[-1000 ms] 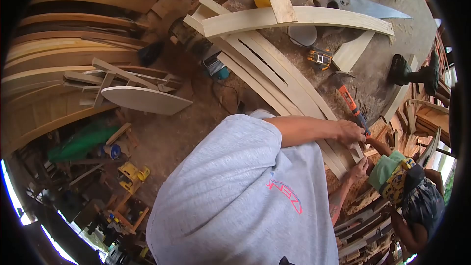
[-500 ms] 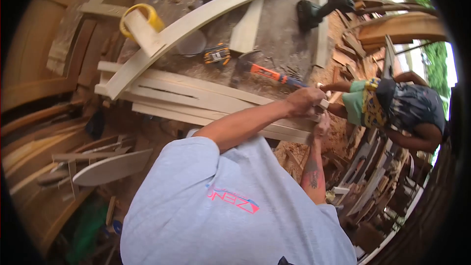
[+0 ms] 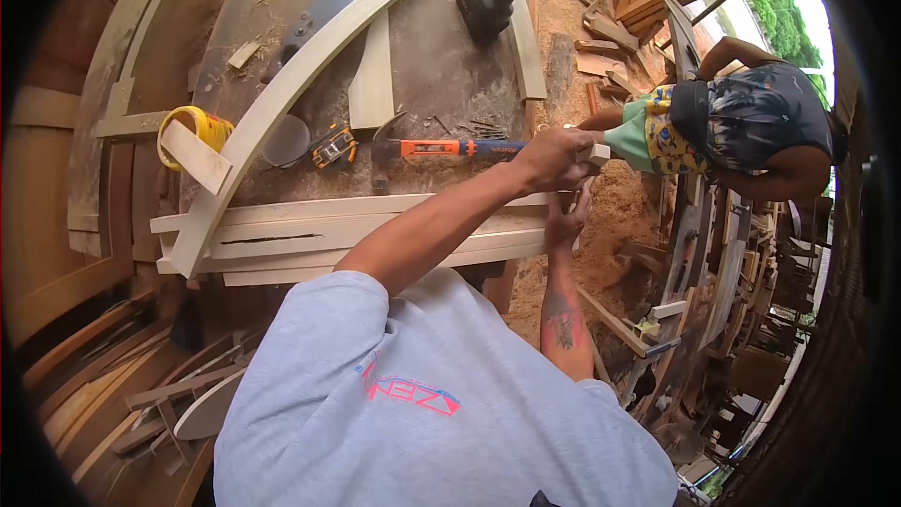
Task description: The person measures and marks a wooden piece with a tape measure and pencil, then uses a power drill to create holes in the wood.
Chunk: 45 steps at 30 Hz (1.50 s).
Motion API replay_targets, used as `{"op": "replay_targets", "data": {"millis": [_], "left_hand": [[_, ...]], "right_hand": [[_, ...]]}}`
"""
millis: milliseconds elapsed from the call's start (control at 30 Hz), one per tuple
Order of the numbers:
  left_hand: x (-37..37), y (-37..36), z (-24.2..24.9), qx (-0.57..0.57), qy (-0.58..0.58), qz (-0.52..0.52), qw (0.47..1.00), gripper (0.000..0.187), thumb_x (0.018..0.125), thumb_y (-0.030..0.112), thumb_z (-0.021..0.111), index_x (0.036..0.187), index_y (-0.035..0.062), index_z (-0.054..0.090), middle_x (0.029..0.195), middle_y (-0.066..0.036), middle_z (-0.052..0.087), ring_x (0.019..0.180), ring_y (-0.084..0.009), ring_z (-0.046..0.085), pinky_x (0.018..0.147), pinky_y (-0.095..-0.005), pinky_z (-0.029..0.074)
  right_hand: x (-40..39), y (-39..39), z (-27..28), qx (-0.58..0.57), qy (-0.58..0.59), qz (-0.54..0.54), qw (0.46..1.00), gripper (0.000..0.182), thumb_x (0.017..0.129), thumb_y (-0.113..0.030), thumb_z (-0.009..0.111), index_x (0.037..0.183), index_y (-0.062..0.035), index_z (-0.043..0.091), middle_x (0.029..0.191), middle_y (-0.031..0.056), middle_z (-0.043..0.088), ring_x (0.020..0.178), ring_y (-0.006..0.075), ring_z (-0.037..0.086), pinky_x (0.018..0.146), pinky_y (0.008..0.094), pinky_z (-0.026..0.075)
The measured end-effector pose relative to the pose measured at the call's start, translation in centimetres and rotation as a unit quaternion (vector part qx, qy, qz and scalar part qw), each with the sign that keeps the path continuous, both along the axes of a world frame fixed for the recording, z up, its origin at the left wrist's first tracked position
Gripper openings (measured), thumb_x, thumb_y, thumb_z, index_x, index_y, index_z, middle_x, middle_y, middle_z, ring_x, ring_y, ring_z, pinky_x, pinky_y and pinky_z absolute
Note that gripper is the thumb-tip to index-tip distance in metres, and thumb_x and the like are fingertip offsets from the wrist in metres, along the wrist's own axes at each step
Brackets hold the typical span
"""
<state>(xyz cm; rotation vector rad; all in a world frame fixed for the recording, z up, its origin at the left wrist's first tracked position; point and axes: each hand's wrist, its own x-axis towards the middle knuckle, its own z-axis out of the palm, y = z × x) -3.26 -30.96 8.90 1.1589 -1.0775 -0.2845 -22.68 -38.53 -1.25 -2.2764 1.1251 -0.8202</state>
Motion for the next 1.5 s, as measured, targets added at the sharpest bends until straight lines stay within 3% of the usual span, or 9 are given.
{"op": "replay_targets", "data": {"millis": [433,633,733,900,967,1133,1233,1367,1500], "left_hand": [[-1.3,3.5,-4.0,0.043,0.085,0.008,0.995,0.019,0.077,0.015,0.077,0.080,0.0032,0.062,0.073,-0.014,0.064,0.069,-0.0294,0.064,0.065,-0.0399,0.050],[-3.7,0.9,-1.3,0.088,-0.002,-0.143,0.986,0.018,0.084,0.018,0.074,0.094,0.0034,0.070,0.091,-0.018,0.072,0.088,-0.0353,0.071,0.078,-0.0422,0.055],[-3.8,1.5,-2.6,0.098,0.052,-0.101,0.989,0.022,0.087,0.017,0.072,0.103,0.0021,0.072,0.095,-0.019,0.073,0.093,-0.0343,0.072,0.083,-0.0411,0.056],[-1.9,4.8,-6.4,0.196,0.138,-0.014,0.971,0.020,0.090,0.013,0.067,0.102,-0.0031,0.072,0.090,-0.020,0.073,0.082,-0.0298,0.073,0.077,-0.0375,0.057],[-1.3,5.6,-7.2,0.217,0.150,0.046,0.963,0.020,0.087,0.014,0.063,0.097,-0.0006,0.073,0.089,-0.023,0.071,0.084,-0.0388,0.071,0.078,-0.0447,0.055],[0.0,6.2,-6.5,0.213,0.166,0.042,0.962,0.021,0.091,0.013,0.066,0.104,-0.0039,0.072,0.090,-0.018,0.074,0.080,-0.0244,0.071,0.076,-0.0351,0.055],[0.9,6.0,-4.7,0.222,0.195,0.029,0.955,0.024,0.093,0.017,0.067,0.106,-0.0034,0.071,0.094,-0.017,0.074,0.082,-0.0225,0.071,0.077,-0.0343,0.055],[1.4,5.5,-4.2,0.132,0.253,-0.031,0.958,0.043,0.095,0.031,0.070,0.121,-0.0026,0.063,0.102,-0.018,0.073,0.093,-0.0229,0.071,0.083,-0.0361,0.056],[1.8,6.3,-6.8,0.145,0.344,-0.137,0.918,0.076,0.091,0.034,0.078,0.149,0.0052,0.038,0.125,-0.020,0.060,0.111,-0.0214,0.063,0.087,-0.0322,0.055]], "right_hand": [[1.3,0.7,0.2,-0.238,0.123,0.079,0.960,0.064,0.088,-0.029,0.071,0.138,0.0039,0.048,0.132,0.0254,0.055,0.124,0.0432,0.051,0.107,0.0514,0.038],[0.6,-0.6,-1.8,0.008,-0.099,0.013,0.995,0.048,0.092,-0.027,0.067,0.128,0.0005,0.051,0.117,0.0195,0.059,0.106,0.0363,0.061,0.089,0.0462,0.048],[1.0,-1.9,-2.0,0.159,-0.328,-0.060,0.929,0.044,0.093,-0.026,0.066,0.126,0.0009,0.053,0.113,0.0164,0.060,0.102,0.0307,0.063,0.087,0.0409,0.050],[0.7,-6.2,1.0,0.285,-0.386,-0.134,0.867,0.042,0.089,-0.029,0.060,0.114,0.0034,0.063,0.110,0.0137,0.067,0.101,0.0278,0.065,0.095,0.0413,0.050],[0.5,-6.6,1.5,0.396,-0.456,-0.130,0.787,0.039,0.092,-0.028,0.059,0.117,0.0022,0.058,0.111,0.0143,0.063,0.104,0.0286,0.064,0.097,0.0421,0.052],[1.2,-6.3,4.8,0.305,-0.392,-0.052,0.866,0.037,0.087,-0.016,0.065,0.118,0.0028,0.055,0.108,0.0143,0.061,0.100,0.0267,0.064,0.093,0.0435,0.054],[2.6,-5.2,8.3,0.079,-0.064,0.085,0.991,0.051,0.086,-0.011,0.069,0.128,0.0031,0.044,0.112,0.0166,0.059,0.098,0.0281,0.064,0.089,0.0444,0.053],[4.8,-4.3,8.3,-0.165,0.189,0.300,0.921,0.064,0.075,-0.016,0.076,0.129,0.0012,0.046,0.113,0.0232,0.058,0.104,0.0413,0.059,0.092,0.0505,0.049],[5.8,-3.3,8.4,-0.237,0.191,0.331,0.893,0.066,0.071,-0.019,0.077,0.128,-0.0005,0.047,0.108,0.0198,0.057,0.103,0.0410,0.057,0.093,0.0518,0.046]]}}
